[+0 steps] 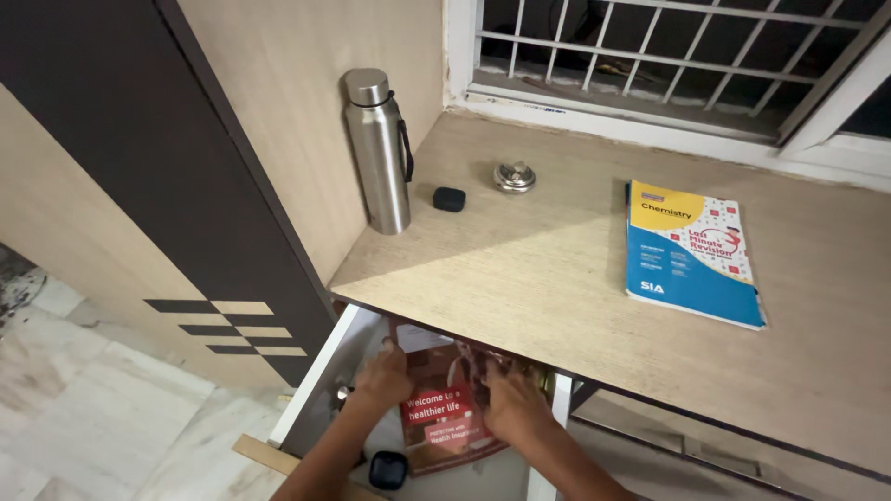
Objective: The person organizes various items from a desk into a drawer. They place a coiled cable, a plastic bag with small parts, a small box, a black rectangular device, a white round object, an orange packet, a phone case, and a small black object into the drawer. They then open another drawer and place a black case, a metal object, a book, a magazine, a document, a brochure, a green bottle, and a small black object onto the desk.
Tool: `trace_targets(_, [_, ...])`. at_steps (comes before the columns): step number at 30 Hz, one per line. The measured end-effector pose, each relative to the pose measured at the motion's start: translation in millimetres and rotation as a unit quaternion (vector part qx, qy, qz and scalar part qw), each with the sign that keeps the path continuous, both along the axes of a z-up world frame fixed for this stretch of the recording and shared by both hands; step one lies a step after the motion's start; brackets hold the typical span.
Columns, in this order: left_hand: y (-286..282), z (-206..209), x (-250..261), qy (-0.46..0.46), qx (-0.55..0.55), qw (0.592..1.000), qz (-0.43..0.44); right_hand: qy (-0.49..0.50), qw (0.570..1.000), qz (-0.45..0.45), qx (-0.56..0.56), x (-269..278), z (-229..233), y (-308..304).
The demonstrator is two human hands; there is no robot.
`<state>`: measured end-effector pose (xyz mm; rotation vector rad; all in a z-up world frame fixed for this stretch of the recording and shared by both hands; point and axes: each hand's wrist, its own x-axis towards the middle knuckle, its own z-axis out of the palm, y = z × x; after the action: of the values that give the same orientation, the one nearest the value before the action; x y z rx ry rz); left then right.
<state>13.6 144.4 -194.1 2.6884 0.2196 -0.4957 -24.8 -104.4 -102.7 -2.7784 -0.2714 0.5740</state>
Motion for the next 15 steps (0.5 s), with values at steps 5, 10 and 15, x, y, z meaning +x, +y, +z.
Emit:
trace_targets(5, [13.5,-58.6,12.2,-0.027,0.025,0.996,-0.086,-0.035,0.996,-0.048,0.068,8.5,-13.9,-6.9])
trace_targets(10, [9.9,-45.2,7.5,-0.041,-0.032,0.997,-0.055,0.005,0.995,-0.051,0.089,18.6,-8.3,-16.2])
trace_targets(15, [14.8,21.1,-10.6,0.02,-0.147,0.988,0.039,0.129,0.963,-0.125,0.201,9.6,20.4,-12.1])
